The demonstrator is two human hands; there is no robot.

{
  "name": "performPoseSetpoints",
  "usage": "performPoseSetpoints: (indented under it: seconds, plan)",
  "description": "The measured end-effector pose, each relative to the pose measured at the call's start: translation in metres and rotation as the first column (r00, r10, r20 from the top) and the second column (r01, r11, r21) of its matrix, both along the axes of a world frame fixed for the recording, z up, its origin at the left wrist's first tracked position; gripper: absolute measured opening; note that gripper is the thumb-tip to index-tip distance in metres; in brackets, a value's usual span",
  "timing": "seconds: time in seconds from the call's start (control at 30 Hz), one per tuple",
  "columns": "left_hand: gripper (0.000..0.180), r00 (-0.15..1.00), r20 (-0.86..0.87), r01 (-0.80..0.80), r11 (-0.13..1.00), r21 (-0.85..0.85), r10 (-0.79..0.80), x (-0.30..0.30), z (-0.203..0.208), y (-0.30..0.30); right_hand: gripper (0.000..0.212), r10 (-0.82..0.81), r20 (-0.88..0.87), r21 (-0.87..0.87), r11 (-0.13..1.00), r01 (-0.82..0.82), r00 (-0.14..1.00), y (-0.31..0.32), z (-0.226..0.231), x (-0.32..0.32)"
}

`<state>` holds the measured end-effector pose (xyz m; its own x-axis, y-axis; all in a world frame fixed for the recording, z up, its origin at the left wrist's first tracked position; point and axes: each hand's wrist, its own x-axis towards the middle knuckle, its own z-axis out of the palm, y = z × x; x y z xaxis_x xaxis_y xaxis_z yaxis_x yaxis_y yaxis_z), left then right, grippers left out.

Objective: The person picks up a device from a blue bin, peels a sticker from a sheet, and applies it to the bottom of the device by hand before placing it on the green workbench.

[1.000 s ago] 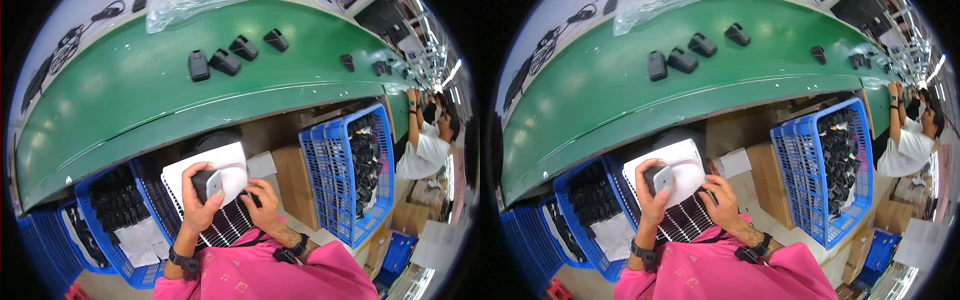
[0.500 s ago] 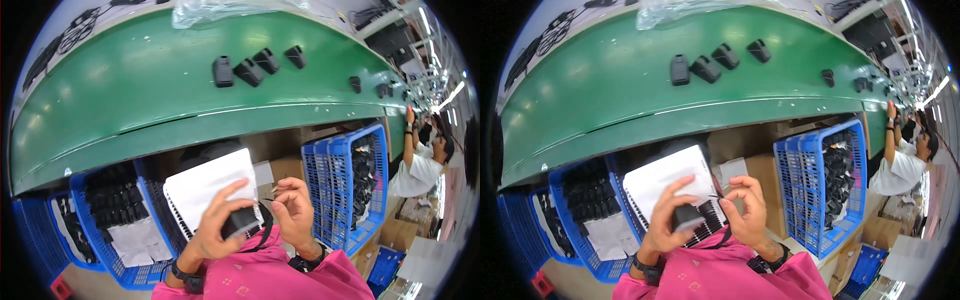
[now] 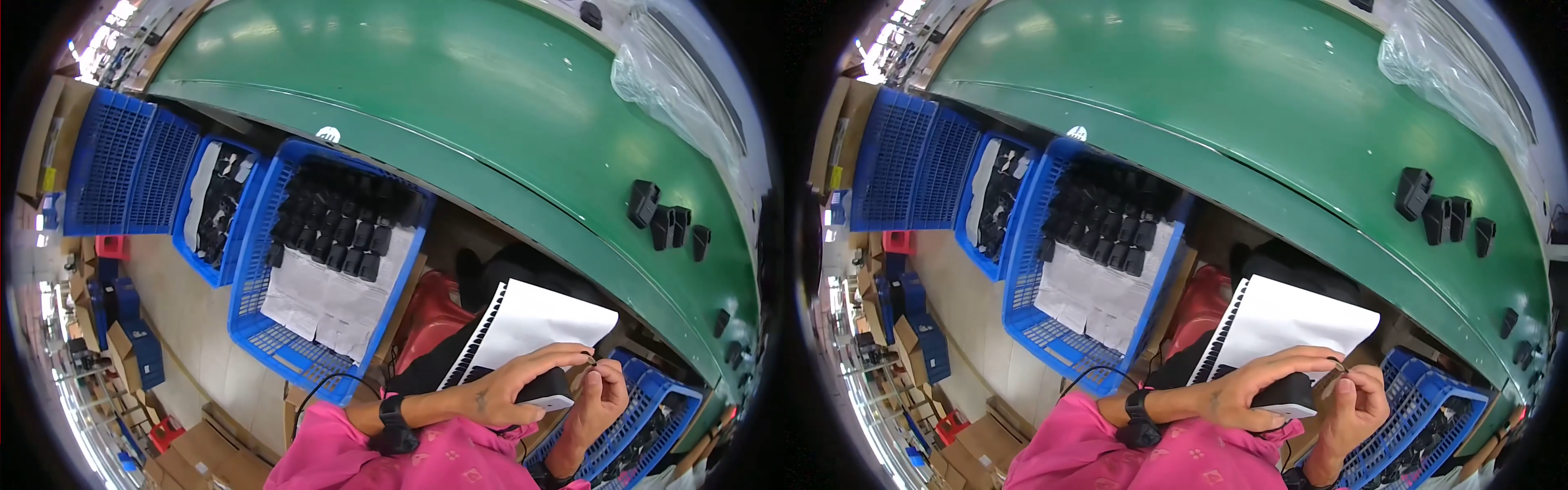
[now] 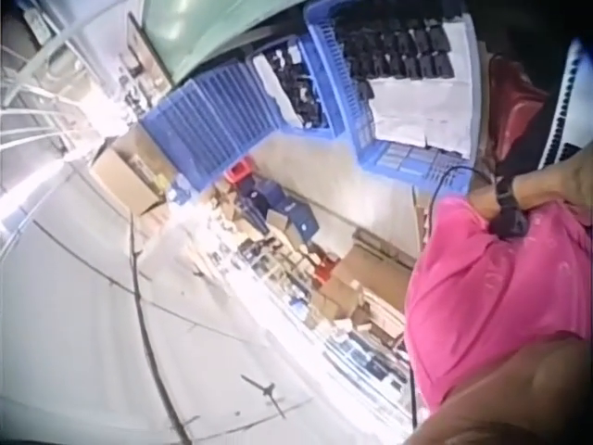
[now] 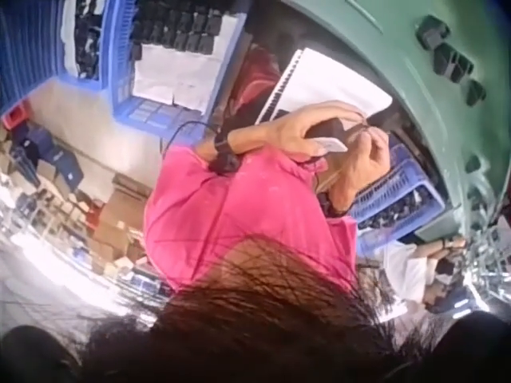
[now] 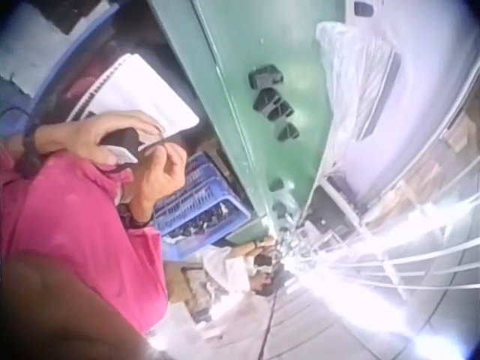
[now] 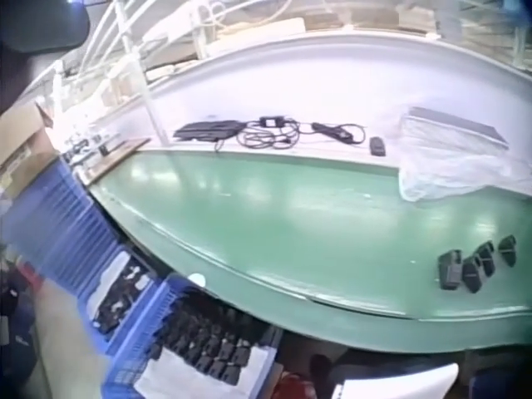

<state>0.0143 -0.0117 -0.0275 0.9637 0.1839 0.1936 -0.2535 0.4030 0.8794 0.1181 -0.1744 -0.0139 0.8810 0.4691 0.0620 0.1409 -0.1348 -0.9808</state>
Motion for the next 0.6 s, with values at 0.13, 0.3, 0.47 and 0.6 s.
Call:
performPoseSetpoints:
  seconds: [0.13,0.3,0.47,0.6]
  plan:
    - [0.072,0.999,0.009,0.035,0.998,-0.043,-0.034,-0.001,-0.007,-0.001,0.009,-0.032,-0.066,0.042,0.998,0.035,0.997,0.009,-0.003,-0.002]
    - [0.072,0.997,-0.012,0.077,0.994,-0.073,-0.078,0.002,-0.007,-0.002,0.011,-0.058,-0.182,0.059,0.996,0.069,0.982,0.017,0.002,-0.002]
    - [0.071,0.995,-0.037,0.09,0.996,-0.01,-0.091,0.005,0.001,-0.001,0.015,-0.073,-0.177,0.118,0.988,0.095,0.982,0.018,-0.002,-0.001]
    - [0.069,0.981,-0.07,0.189,0.978,0.089,-0.183,0.006,0.024,0.009,0.016,-0.052,-0.025,-0.032,0.998,0.051,0.998,0.008,0.008,0.007]
